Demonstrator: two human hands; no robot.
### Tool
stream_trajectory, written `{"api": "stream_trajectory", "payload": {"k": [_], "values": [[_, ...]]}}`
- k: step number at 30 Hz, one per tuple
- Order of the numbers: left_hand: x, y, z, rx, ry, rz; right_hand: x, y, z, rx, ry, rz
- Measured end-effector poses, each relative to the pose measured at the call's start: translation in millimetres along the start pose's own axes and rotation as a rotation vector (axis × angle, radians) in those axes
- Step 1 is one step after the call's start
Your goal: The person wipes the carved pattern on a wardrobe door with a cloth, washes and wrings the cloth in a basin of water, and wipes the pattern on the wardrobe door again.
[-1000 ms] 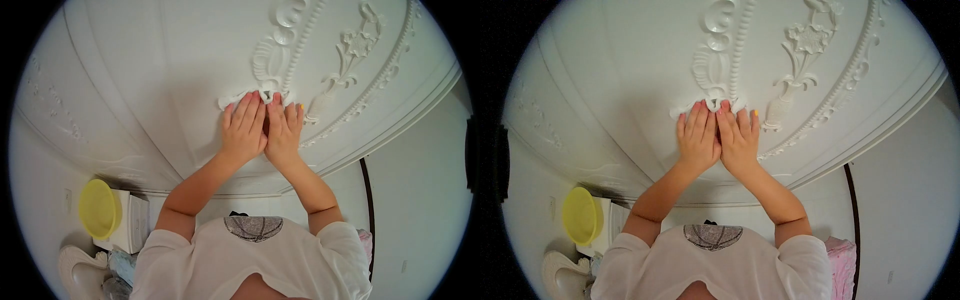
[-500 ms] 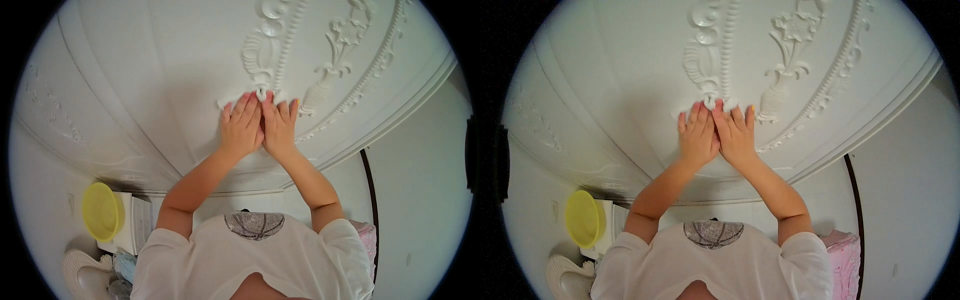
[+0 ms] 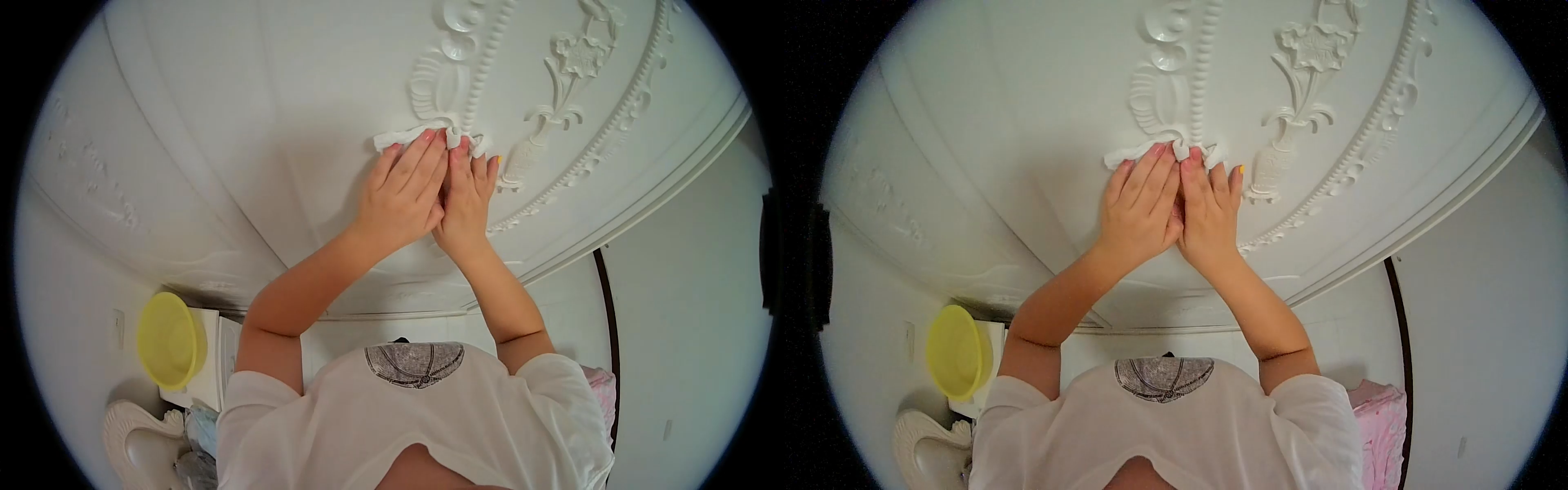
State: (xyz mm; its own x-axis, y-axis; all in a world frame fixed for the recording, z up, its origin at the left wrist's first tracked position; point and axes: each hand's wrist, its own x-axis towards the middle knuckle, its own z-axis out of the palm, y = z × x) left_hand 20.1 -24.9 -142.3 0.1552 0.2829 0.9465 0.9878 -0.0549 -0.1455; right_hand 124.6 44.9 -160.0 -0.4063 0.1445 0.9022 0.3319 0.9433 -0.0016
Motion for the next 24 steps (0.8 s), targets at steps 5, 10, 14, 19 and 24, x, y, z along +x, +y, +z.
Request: {"api": "stream_trajectory", "payload": {"k": [5, 10, 14, 19, 24], "values": [[-1, -9, 7, 0.005, 0.040, 0.062, 2, 8, 2, 0.015, 0.033, -0.043], [3, -3, 12, 0.022, 0.067, 0.028, 3, 9, 2, 0.009, 0.065, -0.038], [1, -1, 11, 0.012, 0.027, 0.030, 1, 12, 7, 0.013, 0.089, -0.043], [-17, 1, 18, 0.036, 0.020, 0.069, -13, 10, 13, -0.045, 0.098, -0.066], [-27, 8, 17, 0.067, -0.013, 0.065, -24, 10, 8, -0.052, 0.060, -0.090]]}}
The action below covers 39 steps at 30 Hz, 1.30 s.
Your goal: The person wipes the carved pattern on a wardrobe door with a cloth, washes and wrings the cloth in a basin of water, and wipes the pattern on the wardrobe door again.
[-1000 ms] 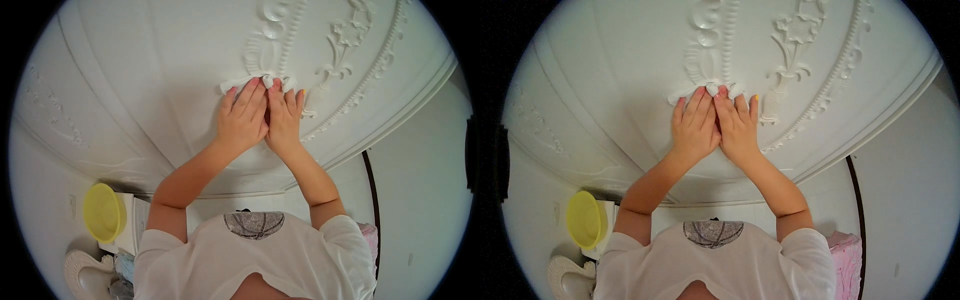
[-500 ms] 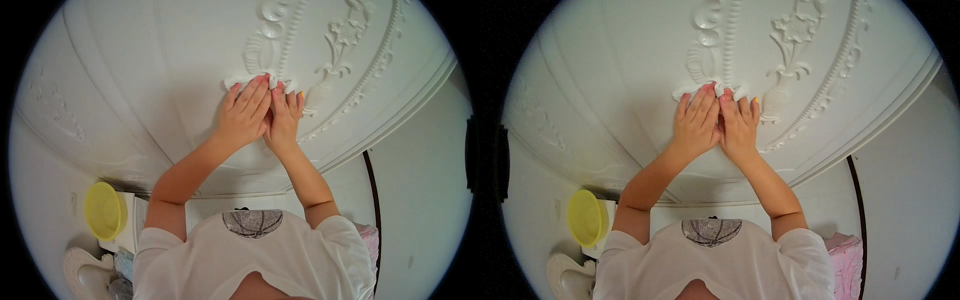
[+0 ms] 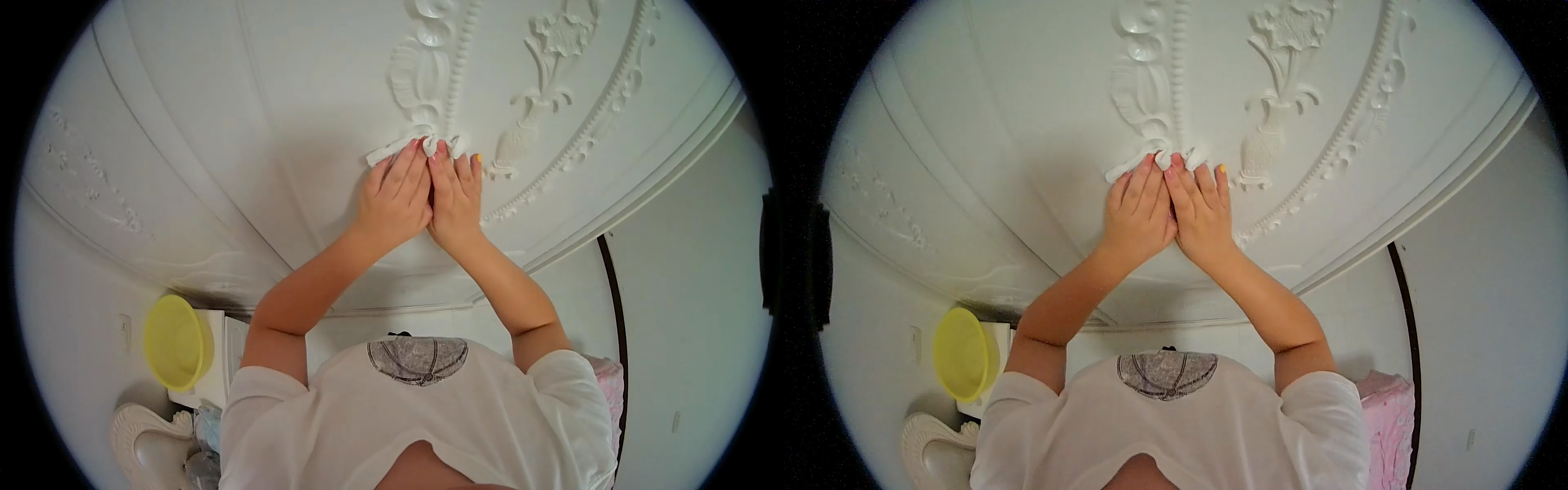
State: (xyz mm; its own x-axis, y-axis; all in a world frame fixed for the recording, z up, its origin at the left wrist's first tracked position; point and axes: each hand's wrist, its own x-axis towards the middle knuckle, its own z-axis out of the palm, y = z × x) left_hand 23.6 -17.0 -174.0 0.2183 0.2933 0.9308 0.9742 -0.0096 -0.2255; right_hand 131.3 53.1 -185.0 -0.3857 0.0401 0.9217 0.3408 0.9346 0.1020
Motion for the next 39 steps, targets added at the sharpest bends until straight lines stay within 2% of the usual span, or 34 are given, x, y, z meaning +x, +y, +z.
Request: {"api": "stream_trajectory", "payload": {"k": [8, 13, 17, 25, 34, 39], "values": [[-8, 14, -6, 0.038, -0.095, -0.079, -16, -6, 8, 0.103, -0.008, 0.100], [6, 15, -13, 0.022, -0.117, -0.166, 8, -9, -8, 0.037, -0.060, 0.086], [14, 14, -15, 0.075, -0.105, -0.116, 24, -2, -13, -0.001, -0.036, -0.014], [3, 15, -15, 0.126, -0.096, -0.022, 3, -9, -8, 0.115, -0.081, 0.091], [5, 17, -21, -0.082, -0.151, -0.098, -1, -3, -8, 0.140, -0.091, 0.092], [-11, 24, -20, -0.103, -0.283, -0.046, -29, -1, 7, 0.188, -0.028, 0.150]]}}
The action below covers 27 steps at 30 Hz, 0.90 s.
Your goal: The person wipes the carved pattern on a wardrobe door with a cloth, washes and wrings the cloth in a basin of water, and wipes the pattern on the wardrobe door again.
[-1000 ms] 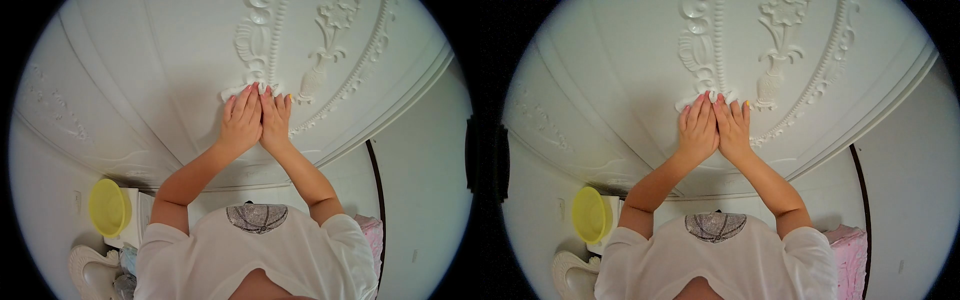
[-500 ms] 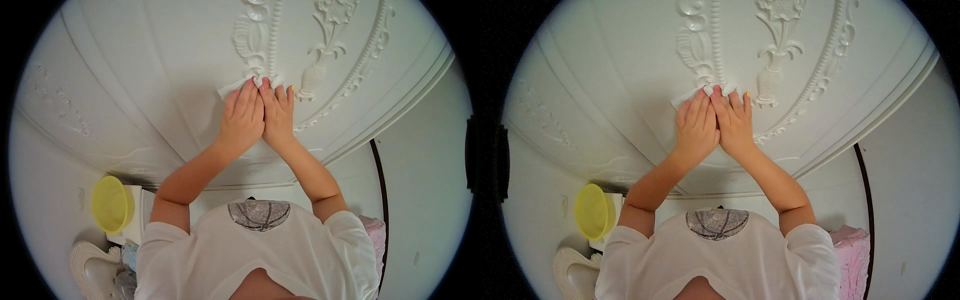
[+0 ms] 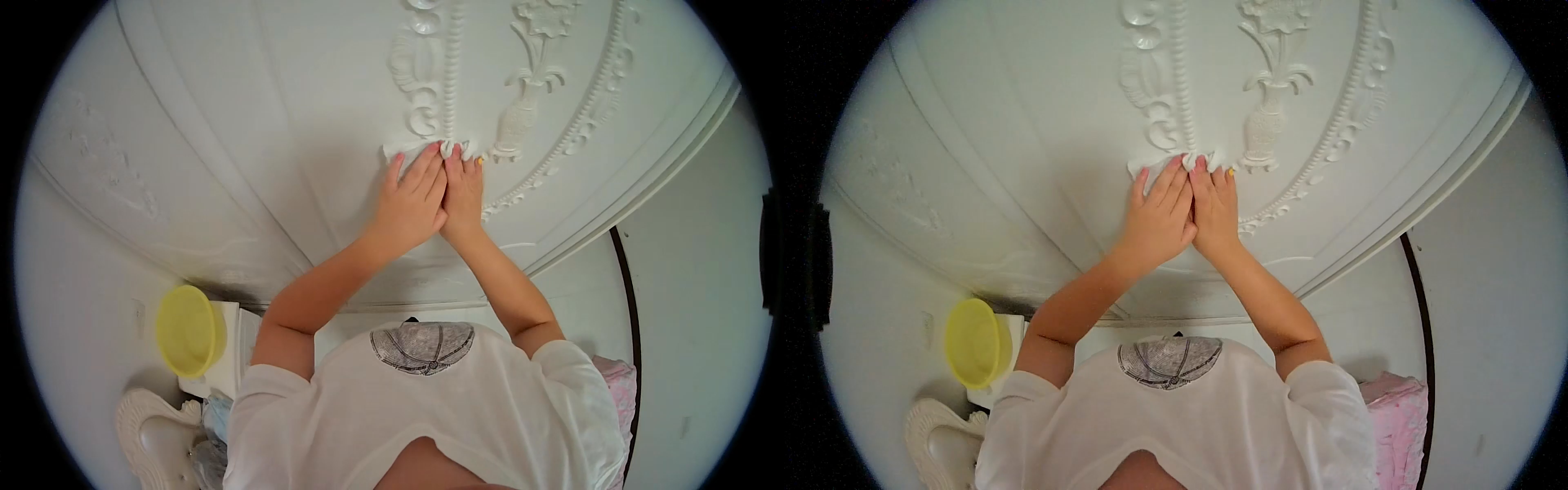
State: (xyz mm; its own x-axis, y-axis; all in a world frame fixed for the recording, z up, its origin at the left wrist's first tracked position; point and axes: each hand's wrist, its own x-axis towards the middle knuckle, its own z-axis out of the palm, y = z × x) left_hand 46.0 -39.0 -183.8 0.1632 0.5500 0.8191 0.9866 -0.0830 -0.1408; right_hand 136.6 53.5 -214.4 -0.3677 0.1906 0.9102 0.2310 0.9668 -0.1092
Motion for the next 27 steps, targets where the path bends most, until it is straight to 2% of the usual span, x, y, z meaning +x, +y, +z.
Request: {"api": "stream_trajectory", "payload": {"k": [2, 7, 12, 21, 27], "values": [[-5, 2, 14, 0.003, -0.008, -0.014, -9, 9, 3, 0.011, 0.044, -0.055], [7, -8, 20, 0.047, -0.011, -0.071, 16, -4, -10, -0.150, 0.014, -0.027], [47, -17, -3, 0.050, 0.138, -0.072, 72, -7, -24, -0.195, 0.128, -0.120], [8, -11, 30, 0.065, 0.048, -0.067, 17, 3, 3, -0.268, 0.117, 0.033], [-24, 6, 63, 0.079, 0.011, -0.063, -25, 27, 18, -0.277, 0.161, -0.038]]}}
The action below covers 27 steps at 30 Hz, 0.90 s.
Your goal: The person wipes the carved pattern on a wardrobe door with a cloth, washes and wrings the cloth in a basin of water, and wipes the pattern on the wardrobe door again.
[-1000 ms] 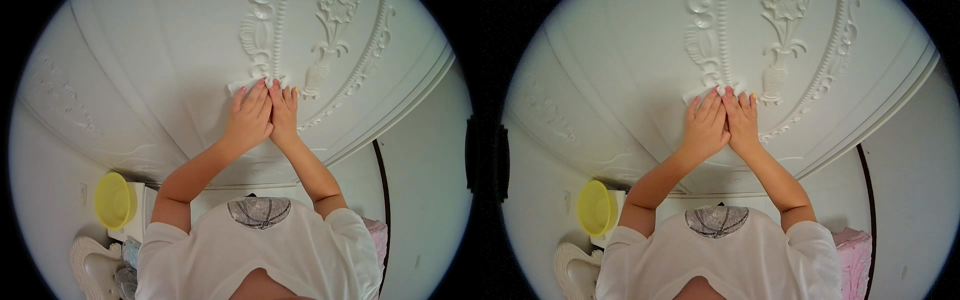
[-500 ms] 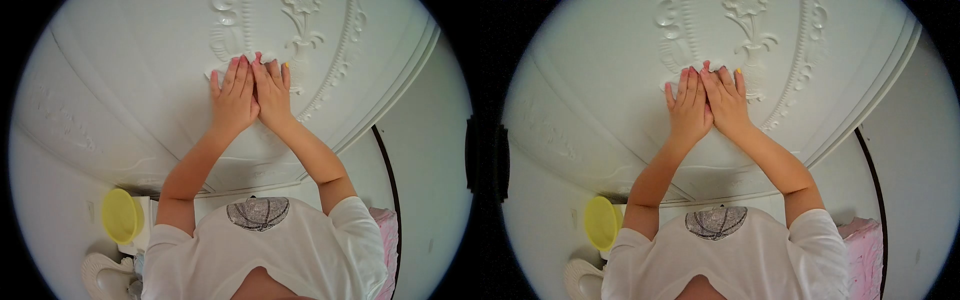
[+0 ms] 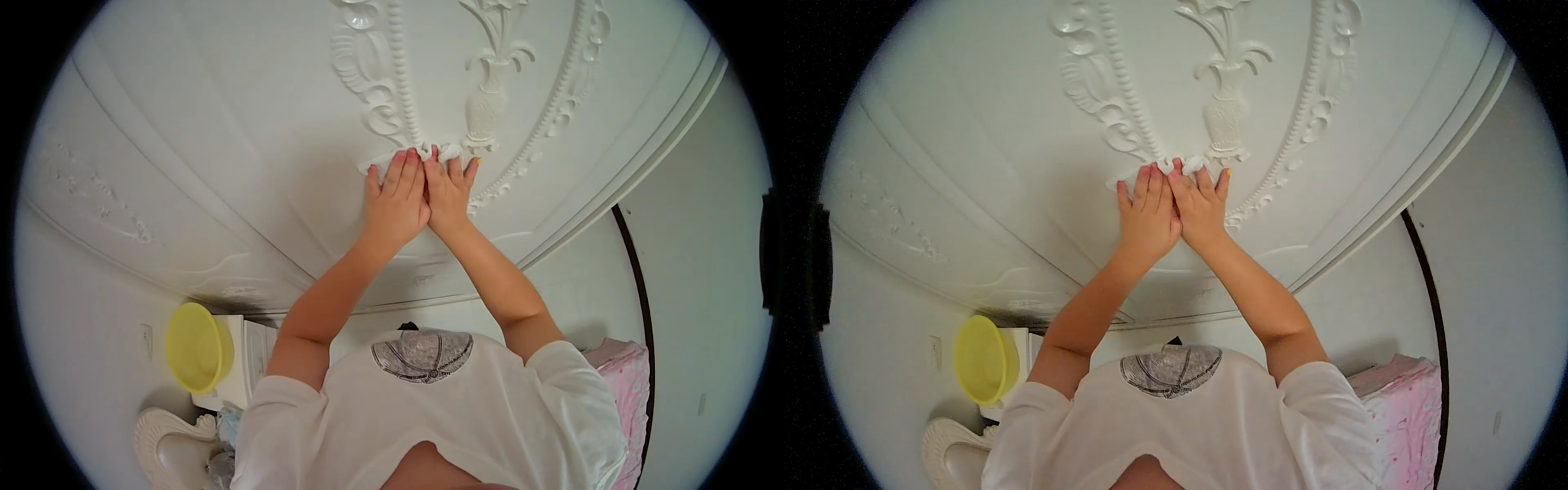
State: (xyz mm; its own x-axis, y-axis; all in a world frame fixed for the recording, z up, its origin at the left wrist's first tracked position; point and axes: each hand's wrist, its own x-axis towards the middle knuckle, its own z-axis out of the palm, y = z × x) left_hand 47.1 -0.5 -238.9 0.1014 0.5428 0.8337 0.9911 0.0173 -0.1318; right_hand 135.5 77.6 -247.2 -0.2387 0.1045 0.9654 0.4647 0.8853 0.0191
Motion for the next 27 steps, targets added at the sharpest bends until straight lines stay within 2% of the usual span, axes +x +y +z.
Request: {"api": "stream_trajectory", "payload": {"k": [7, 16, 21, 24, 27], "values": [[-30, 25, 28, 0.023, 0.015, -0.047, -46, 17, -3, -0.035, -0.045, -0.045], [-53, 63, 54, -0.049, -0.189, -0.103, -87, 45, -19, -0.041, -0.152, -0.069], [-53, 90, 58, -0.135, -0.177, -0.180, -96, 60, -35, -0.016, -0.215, -0.087], [-39, 98, 50, -0.154, -0.179, -0.190, -91, 63, -46, -0.012, -0.295, -0.008], [-19, 101, 44, -0.138, -0.173, -0.199, -71, 61, -57, 0.009, -0.274, 0.131]]}}
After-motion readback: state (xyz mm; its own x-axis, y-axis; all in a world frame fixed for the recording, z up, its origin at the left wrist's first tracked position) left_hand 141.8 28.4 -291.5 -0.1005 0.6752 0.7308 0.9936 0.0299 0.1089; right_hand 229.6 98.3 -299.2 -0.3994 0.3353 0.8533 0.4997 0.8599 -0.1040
